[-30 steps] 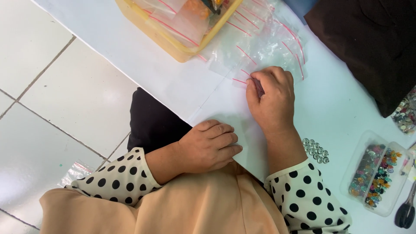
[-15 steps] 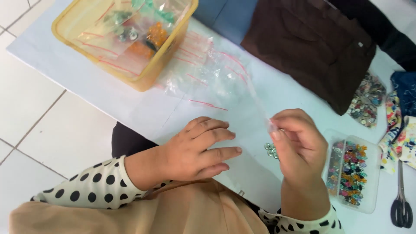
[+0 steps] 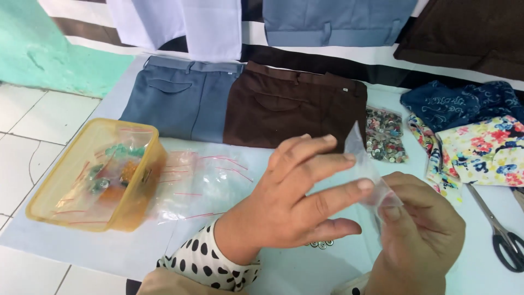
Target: Sorting small decorative buttons from a plastic container, arranging them on a table for counting, and then packing them into small zip-lock bags.
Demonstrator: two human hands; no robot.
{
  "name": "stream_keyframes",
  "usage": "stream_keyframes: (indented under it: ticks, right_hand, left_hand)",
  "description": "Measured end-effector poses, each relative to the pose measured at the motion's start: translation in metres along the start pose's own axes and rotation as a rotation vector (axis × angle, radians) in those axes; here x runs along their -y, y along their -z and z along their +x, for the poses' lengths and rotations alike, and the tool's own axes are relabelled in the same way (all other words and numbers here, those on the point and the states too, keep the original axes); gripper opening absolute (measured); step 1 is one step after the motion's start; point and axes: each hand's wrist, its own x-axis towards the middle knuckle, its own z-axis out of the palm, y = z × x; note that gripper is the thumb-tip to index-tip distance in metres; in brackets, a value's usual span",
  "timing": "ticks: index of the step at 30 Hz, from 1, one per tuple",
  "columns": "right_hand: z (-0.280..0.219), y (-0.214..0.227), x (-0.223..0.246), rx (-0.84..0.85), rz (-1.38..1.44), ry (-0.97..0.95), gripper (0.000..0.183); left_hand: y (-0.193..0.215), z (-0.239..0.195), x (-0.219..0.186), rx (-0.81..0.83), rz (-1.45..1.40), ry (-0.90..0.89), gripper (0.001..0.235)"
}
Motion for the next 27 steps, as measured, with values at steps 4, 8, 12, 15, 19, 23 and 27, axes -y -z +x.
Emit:
stream_keyframes:
  ticks: [4, 8, 12, 15, 19, 23, 27]
  right_hand:
    - [0.008, -0.006, -0.005, 0.113, -0.055, -0.032, 0.009]
    - [0.005, -0.007, -0.015, 0.166, -0.029, -0.076, 0.014]
    - [0.003, -0.003, -0.026, 0.187, 0.039, -0.078, 0.012]
    - [0.004, 0.002, -0.029, 0.196, 0.031, -0.071, 0.026]
    - [0.015, -0.003, -0.012, 0.233, 0.004, -0.049, 0.031]
    - [0.017, 0.003, -0.012, 0.249, -0.026, -0.068, 0.023]
    - [0.020, 0.001, -0.010, 0.255, -0.168, -0.024, 0.010]
  left_hand:
    - [-0.018, -0.005, 0.007, 0.077, 0.046, 0.014, 0.046]
    - [-0.020, -0.005, 0.009, 0.042, 0.122, 0.071, 0.039]
    - [-0.015, -0.003, 0.013, 0.094, 0.121, 0.082, 0.047]
    - [-0.014, -0.004, 0.013, 0.099, 0.098, 0.093, 0.054]
    - [-0.011, -0.004, 0.015, 0.101, 0.075, 0.084, 0.047]
    - [-0.015, -0.004, 0.016, 0.085, 0.058, 0.087, 0.042]
    - [-0.017, -0.005, 0.018, 0.101, 0.061, 0.060, 0.041]
